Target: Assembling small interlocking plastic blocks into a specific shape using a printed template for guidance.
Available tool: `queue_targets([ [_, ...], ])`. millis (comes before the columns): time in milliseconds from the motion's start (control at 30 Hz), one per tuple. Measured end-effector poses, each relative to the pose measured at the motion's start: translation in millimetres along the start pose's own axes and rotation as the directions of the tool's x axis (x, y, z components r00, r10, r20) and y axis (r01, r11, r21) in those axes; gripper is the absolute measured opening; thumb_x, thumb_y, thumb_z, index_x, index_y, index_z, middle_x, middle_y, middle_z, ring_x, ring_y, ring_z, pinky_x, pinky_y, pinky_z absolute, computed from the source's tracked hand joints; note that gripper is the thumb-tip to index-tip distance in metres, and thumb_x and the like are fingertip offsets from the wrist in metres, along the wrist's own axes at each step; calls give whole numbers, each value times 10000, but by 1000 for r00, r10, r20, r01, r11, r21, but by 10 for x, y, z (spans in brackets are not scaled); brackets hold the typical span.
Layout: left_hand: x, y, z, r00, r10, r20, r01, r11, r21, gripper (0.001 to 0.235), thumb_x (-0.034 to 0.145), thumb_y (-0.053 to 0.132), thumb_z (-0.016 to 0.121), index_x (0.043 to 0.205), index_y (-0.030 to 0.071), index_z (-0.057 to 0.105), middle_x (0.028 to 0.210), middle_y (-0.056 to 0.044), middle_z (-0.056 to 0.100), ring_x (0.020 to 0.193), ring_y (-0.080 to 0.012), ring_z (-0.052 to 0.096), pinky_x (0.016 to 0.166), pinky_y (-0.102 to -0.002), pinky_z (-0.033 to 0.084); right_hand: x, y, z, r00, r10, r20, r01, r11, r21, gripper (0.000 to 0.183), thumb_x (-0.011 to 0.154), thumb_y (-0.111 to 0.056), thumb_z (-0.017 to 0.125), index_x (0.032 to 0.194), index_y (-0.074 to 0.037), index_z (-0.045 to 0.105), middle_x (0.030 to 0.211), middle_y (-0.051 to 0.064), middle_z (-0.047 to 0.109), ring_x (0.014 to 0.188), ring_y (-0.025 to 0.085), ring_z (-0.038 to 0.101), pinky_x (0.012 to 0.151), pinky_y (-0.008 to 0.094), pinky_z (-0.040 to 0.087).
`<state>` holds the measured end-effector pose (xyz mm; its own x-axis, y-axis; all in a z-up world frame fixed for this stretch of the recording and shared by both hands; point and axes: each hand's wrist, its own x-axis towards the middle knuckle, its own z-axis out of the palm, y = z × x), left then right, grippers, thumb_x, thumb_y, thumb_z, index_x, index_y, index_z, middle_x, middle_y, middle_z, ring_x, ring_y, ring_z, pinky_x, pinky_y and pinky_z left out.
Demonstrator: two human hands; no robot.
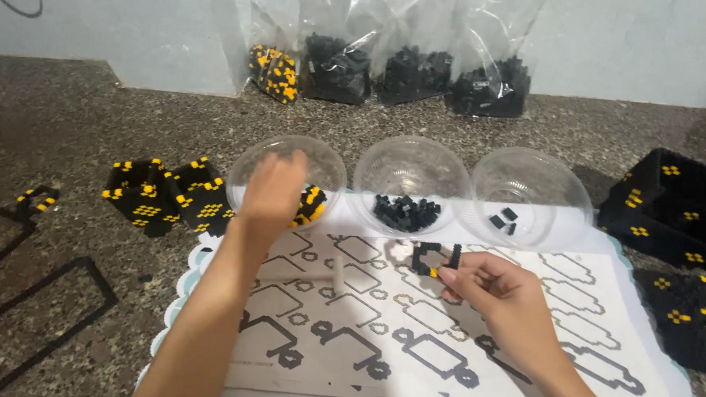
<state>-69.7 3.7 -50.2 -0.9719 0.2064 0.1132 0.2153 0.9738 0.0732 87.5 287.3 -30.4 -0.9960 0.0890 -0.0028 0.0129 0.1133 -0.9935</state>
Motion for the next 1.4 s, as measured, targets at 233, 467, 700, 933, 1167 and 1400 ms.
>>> queue_targets([
  [233, -293, 164, -647, 960, -134, -246, -53, 775, -629, 194, 919, 26, 424, 1017, 78, 584, 871, -61, 625, 797, -205, 586, 738, -350, 441, 14, -116, -5, 993, -64, 96, 54, 993, 108, 254, 827, -52, 640, 626, -67, 485, 933, 235, 769, 723, 191, 731, 558, 269, 497],
  [467, -818, 642, -682, 979, -69, -191, -176, 185, -967, 331, 863, 115, 578, 1187, 51, 602, 1009, -142, 702, 896, -153, 615, 865, -295, 500, 14, -315, -71, 999, 22, -28, -22, 1000, -11, 269, 832, -22, 609, 1074, 86, 658, 749, 215, 699, 663, 256, 659, 676, 347, 553],
  [700, -536, -46, -617, 972, -160, -173, -71, 501, -863, 387, 823, 102, 702, 1195, 57, 608, 898, -108, 694, 786, -135, 629, 788, -300, 516, -1, -342, -50, 999, 22, -41, -24, 999, -45, 272, 834, -24, 612, 1078, 86, 665, 743, 208, 695, 687, 249, 656, 735, 350, 550],
  [933, -228, -302, -351, 964, -263, -43, 222, 883, -413, 304, 727, -24, 686, 983, 133, 728, 902, -57, 724, 916, -292, 678, 830, -414, 510, 31, -255, -48, 997, 65, -35, -67, 996, -67, 271, 831, -7, 616, 1077, 89, 675, 746, 239, 706, 691, 279, 669, 740, 368, 548],
  [1167, -101, -66, -453, 979, -141, 145, 182, 927, -328, 527, 688, -89, 346, 950, 225, 679, 945, 46, 693, 905, -186, 646, 708, -387, 484, 42, -289, -7, 983, 158, -97, -167, 982, -92, 229, 843, -88, 651, 1017, 29, 743, 653, 188, 693, 618, 227, 605, 648, 317, 480],
  [1400, -5, -73, -370, 954, -141, 265, 224, 922, -315, 462, 774, -104, 364, 950, 203, 661, 912, 30, 670, 815, -181, 641, 647, -369, 463, 34, -302, 20, 962, 218, -165, -225, 974, -22, 249, 878, -15, 601, 1047, 110, 735, 669, 286, 662, 644, 316, 572, 704, 381, 475],
])
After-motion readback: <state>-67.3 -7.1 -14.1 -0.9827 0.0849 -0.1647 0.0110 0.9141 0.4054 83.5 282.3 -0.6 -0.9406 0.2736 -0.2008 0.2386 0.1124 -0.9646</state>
